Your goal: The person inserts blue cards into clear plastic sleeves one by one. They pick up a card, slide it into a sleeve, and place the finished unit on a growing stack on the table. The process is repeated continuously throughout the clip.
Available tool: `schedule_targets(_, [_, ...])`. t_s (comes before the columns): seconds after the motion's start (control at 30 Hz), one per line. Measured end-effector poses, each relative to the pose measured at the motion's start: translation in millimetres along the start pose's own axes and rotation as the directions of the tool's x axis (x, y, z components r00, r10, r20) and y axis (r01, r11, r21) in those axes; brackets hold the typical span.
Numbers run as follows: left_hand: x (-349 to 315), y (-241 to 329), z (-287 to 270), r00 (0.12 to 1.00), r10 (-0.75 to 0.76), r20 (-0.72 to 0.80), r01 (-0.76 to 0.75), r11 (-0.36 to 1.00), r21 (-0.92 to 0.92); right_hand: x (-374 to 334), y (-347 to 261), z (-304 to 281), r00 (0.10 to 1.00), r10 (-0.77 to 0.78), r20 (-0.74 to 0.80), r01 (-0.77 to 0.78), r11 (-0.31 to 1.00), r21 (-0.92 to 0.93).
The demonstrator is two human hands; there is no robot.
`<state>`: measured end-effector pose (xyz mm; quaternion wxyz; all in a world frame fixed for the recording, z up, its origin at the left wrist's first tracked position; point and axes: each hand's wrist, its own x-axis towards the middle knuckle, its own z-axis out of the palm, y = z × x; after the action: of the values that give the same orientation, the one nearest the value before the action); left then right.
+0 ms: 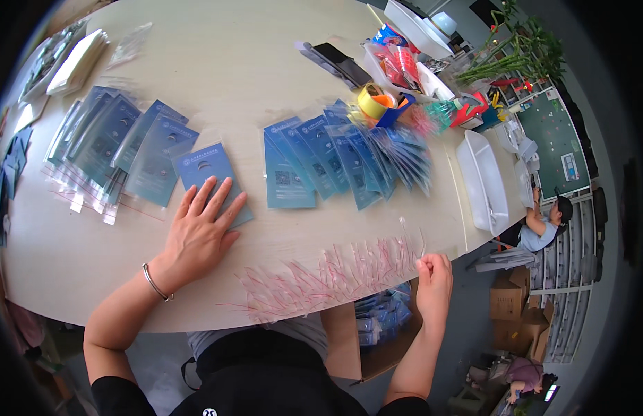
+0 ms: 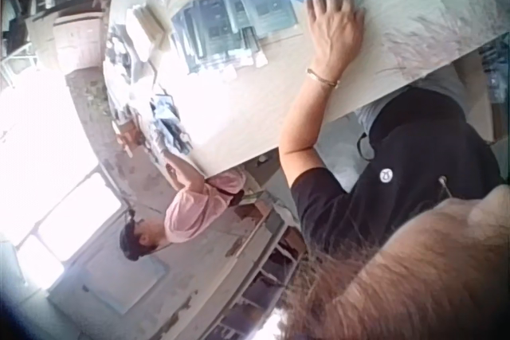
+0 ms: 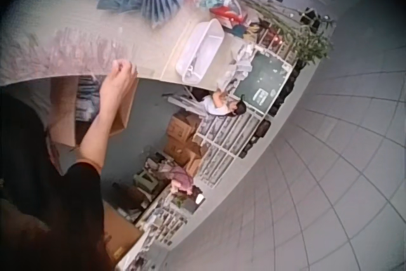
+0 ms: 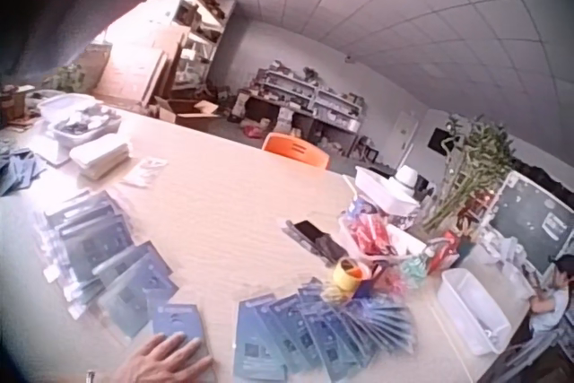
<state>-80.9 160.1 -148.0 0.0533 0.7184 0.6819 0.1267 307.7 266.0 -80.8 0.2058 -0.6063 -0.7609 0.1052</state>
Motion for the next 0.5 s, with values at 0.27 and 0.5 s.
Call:
schedule_targets(0.27, [-5, -1, -2, 0.999, -0.010, 0.051, 0.010, 1.000, 0.000, -27, 24, 16, 0.999, 0.013, 0.046, 0.008, 0.898, -0.439])
schedule_targets(0.5, [-23, -9, -7, 0.997, 0.042, 0.067, -0.036, 0.996, -0.081, 20, -116, 49, 0.838, -0.535, 0.104, 0.514, 0.840, 0.176])
